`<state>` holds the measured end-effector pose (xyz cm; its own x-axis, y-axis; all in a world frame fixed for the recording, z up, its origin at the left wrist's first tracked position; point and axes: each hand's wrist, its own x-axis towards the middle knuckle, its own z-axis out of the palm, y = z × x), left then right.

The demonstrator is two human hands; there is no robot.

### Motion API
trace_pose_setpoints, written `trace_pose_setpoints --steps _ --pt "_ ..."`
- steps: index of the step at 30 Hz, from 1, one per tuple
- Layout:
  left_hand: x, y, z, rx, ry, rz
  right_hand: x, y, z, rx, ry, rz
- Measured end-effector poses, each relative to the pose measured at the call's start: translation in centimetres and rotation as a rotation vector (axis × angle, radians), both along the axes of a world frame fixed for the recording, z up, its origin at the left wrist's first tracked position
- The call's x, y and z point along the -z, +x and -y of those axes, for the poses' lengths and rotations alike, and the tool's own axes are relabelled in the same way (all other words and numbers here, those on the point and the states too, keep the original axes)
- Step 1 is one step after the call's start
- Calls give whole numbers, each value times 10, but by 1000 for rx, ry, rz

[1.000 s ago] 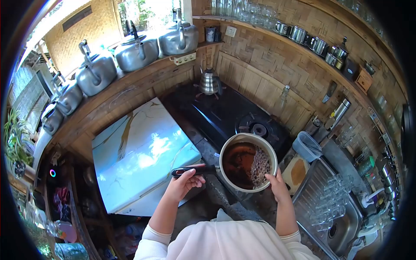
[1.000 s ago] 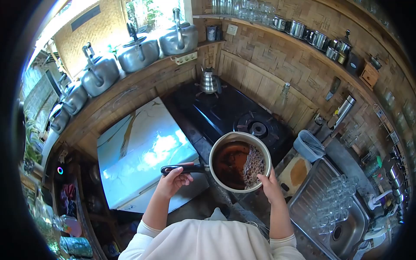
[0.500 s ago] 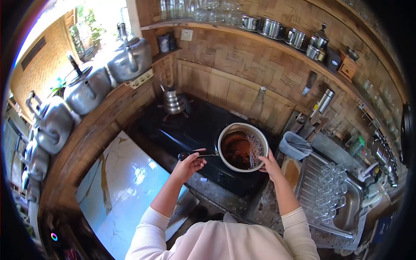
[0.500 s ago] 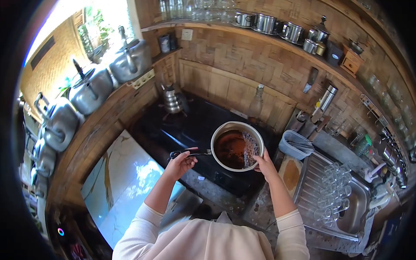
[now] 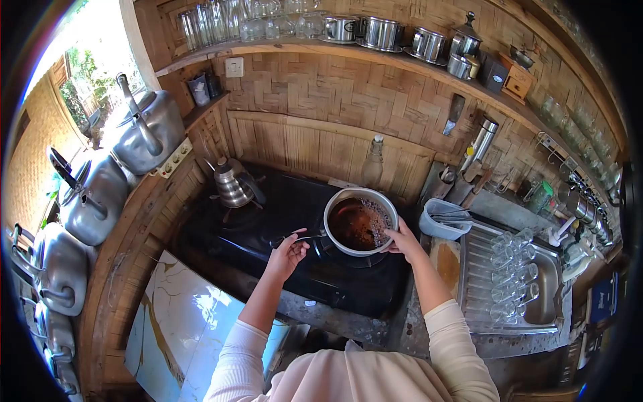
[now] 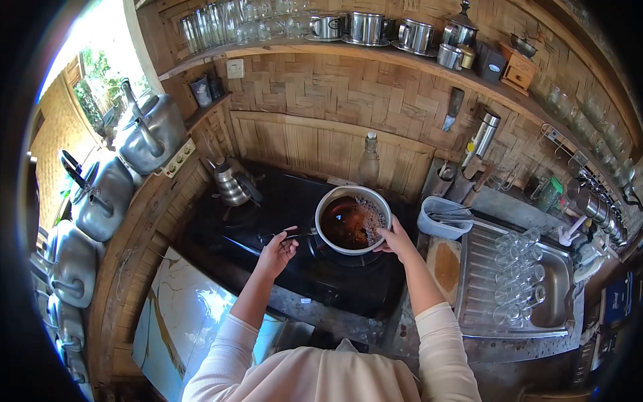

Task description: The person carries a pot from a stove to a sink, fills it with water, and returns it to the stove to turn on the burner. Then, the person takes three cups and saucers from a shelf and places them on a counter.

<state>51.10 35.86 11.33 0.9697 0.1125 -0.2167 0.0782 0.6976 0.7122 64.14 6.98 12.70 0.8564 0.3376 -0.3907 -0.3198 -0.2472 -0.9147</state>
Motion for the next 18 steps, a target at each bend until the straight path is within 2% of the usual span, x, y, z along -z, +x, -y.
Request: trace_pose_setpoints --steps 7,11,13,15,16,17,18 --pt "-14 10 1 40 90 7 1 7 0 -24 -21 -39" --pt "-9 5 3 53 55 -3 6 7 0 -26 -24 -32" --pt "-8 1 10 -5 218 -143 4 0 -1 -19 -20 -30" --pt "14 -20 23 63 470 -76 5 -10 -2 192 -7 37" --pt "27 -33 32 133 636 -38 5 -23 -2 329 50 117" --pt "31 -47 48 213 913 -126 15 -31 4 324 51 115" --pt "13 -64 66 204 1199 -67 29 -39 12 280 63 113"
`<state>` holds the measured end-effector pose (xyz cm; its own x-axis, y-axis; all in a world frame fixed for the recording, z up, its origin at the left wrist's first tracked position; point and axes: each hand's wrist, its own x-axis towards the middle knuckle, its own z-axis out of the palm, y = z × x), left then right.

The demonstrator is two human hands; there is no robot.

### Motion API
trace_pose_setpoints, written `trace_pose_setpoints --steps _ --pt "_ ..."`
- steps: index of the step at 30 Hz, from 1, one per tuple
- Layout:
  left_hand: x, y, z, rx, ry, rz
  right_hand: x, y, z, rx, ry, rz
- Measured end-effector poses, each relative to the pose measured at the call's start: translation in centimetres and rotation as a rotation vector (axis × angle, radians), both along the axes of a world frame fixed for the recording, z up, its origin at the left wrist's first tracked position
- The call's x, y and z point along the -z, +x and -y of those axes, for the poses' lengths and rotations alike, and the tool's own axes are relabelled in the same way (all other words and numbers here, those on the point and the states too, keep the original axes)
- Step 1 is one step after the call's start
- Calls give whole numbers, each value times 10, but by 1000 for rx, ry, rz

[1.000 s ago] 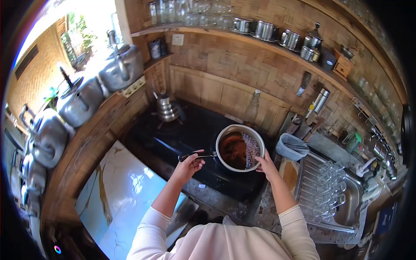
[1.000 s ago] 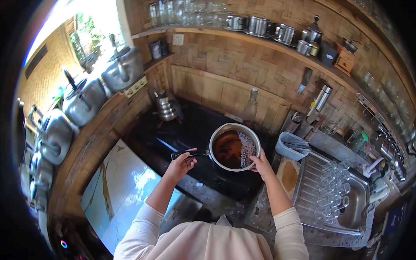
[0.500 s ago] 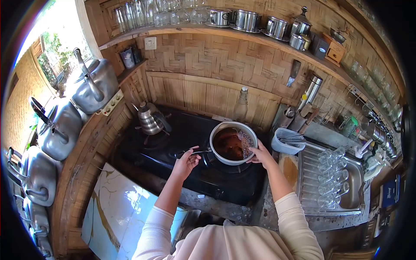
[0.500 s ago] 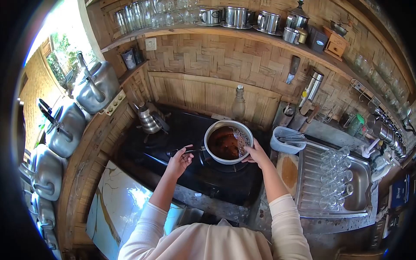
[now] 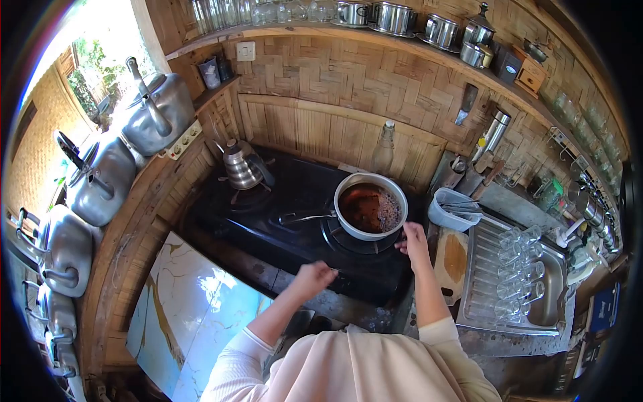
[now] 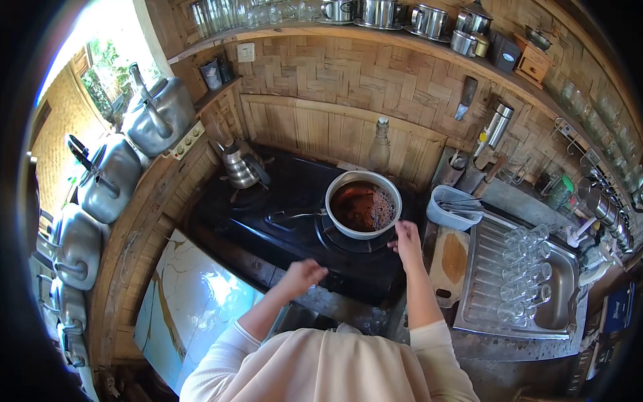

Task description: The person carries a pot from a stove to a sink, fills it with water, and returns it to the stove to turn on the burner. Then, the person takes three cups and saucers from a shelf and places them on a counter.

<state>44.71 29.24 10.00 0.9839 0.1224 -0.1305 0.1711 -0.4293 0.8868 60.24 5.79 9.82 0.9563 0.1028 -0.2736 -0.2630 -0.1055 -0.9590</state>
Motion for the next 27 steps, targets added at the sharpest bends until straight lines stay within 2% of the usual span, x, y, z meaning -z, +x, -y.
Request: trace_pose_setpoints --steps 1,3,6,8,13,21,25,27 --pt "9 -9 7 90 160 -70 12 -9 8 -46 10 0" --pt "14 -19 20 196 463 -88 14 -36 19 -299 -83 -90" --pt "29 -21 30 198 587 -65 3 -76 23 -509 -274 -304" --pt "33 -19 33 207 607 -99 4 -91 28 -535 -364 -316" --pt "36 -17 45 200 615 -170 17 -98 42 -543 -331 -437" --pt "41 -14 48 219 676 -124 16 -104 43 -341 -298 -409" --pt "42 -10 49 234 668 -177 26 -95 43 -481 -324 -416" --pt "45 -7 49 272 687 -173 30 -93 42 -523 -421 -331"
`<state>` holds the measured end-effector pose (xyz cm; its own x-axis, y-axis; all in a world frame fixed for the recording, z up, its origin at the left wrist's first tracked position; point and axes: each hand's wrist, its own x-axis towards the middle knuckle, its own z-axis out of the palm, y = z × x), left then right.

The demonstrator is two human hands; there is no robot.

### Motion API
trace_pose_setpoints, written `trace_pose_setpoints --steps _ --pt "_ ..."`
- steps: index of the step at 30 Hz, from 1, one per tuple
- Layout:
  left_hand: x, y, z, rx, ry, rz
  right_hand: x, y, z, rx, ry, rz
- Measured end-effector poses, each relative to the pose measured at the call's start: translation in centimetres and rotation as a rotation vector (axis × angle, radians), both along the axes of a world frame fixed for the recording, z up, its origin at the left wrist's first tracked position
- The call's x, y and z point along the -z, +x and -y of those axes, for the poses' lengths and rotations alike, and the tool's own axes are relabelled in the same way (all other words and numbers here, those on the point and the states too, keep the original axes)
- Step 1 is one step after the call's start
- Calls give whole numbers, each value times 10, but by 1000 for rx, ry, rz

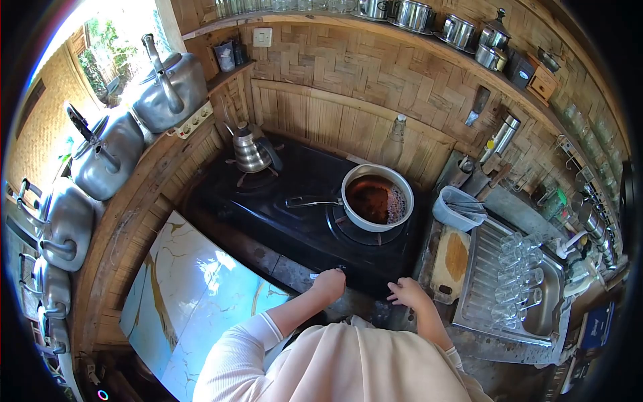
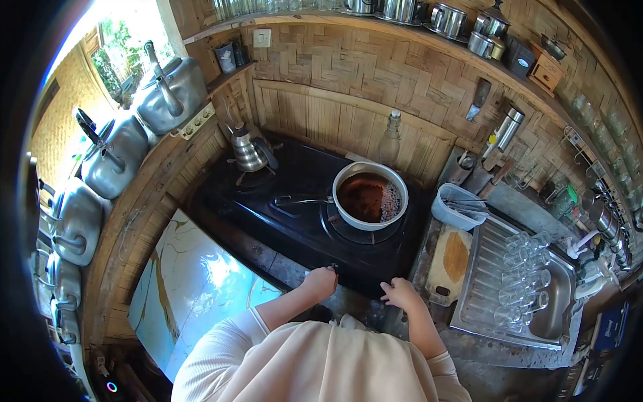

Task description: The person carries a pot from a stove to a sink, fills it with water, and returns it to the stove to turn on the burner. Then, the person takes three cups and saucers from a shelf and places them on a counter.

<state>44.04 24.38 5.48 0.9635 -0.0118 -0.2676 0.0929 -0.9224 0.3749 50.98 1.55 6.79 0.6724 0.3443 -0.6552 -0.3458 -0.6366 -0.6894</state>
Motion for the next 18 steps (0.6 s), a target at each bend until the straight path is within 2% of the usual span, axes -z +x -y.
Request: trace_pose_setpoints --steps 4,10,13,15,16,18 --pt "3 0 -3 14 -43 99 -5 -1 0 -10 -6 -6" --pt "12 7 -14 -195 -263 -32 -3 -3 -1 -25 -24 27" --pt "29 5 -15 -232 -262 70 -6 -1 -2 -18 -14 23" --pt "32 3 -17 -379 -518 -118 -6 -3 -3 0 -23 25" --pt "33 2 -18 -378 -518 -122 -6 -4 -3 2 -24 21" --pt "33 -1 -18 -452 -677 -154 -6 -5 -2 -39 -43 67"
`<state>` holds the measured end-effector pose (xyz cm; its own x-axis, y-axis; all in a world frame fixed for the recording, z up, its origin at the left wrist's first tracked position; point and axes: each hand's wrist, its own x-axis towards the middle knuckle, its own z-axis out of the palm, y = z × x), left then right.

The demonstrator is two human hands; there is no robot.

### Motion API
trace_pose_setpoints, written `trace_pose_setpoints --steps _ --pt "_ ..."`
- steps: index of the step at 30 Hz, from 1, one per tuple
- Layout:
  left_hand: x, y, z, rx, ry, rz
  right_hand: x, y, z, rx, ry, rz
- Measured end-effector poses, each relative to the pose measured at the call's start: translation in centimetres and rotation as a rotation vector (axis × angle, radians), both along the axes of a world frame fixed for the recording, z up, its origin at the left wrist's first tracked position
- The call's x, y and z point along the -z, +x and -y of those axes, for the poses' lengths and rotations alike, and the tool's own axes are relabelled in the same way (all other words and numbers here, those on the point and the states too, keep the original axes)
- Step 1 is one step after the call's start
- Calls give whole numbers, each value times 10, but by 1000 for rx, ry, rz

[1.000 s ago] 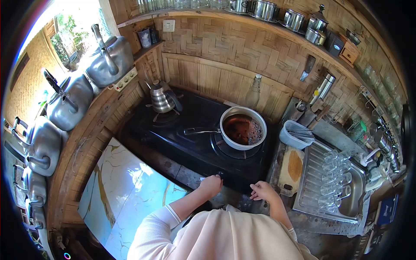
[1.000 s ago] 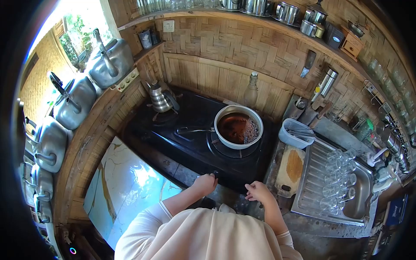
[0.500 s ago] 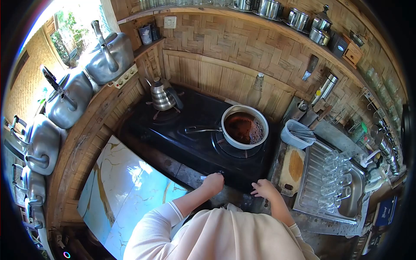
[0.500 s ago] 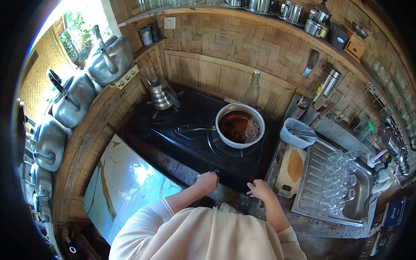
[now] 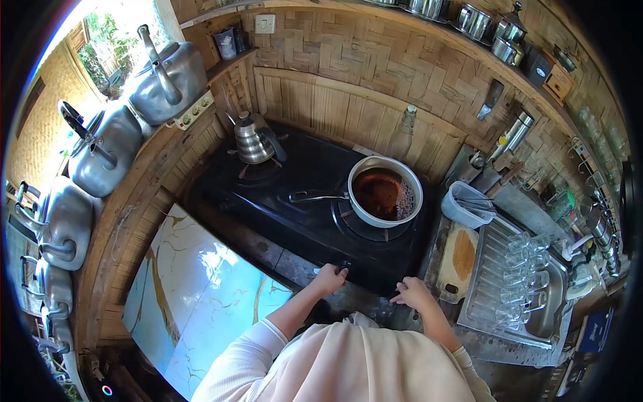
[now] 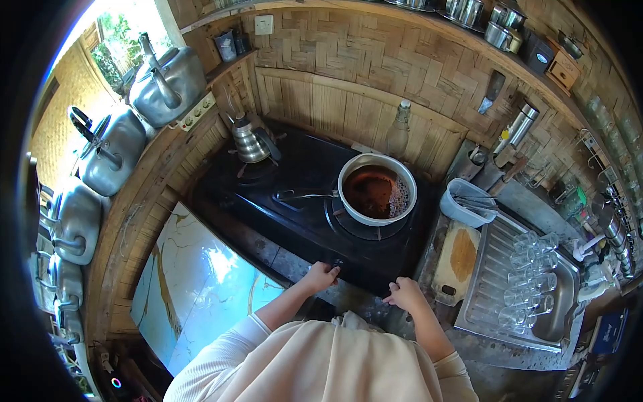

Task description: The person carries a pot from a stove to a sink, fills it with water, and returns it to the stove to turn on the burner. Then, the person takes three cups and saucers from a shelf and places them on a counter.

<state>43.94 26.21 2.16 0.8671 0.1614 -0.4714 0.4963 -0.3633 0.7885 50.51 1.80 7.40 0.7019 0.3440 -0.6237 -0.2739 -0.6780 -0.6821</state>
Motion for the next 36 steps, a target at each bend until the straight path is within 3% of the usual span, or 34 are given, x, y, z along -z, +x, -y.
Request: trace_pose_setpoints --steps 6,19,21,36 --pt "1 -5 7 -263 -309 -74 3 -2 2 -34 -19 -34" --pt "11 -13 13 -393 -548 -79 10 -5 4 -36 8 -104" --pt "13 -14 13 -471 -779 -129 9 -6 3 -11 3 -112" --pt "17 -14 11 -491 -926 -127 4 -8 -1 61 36 -43"
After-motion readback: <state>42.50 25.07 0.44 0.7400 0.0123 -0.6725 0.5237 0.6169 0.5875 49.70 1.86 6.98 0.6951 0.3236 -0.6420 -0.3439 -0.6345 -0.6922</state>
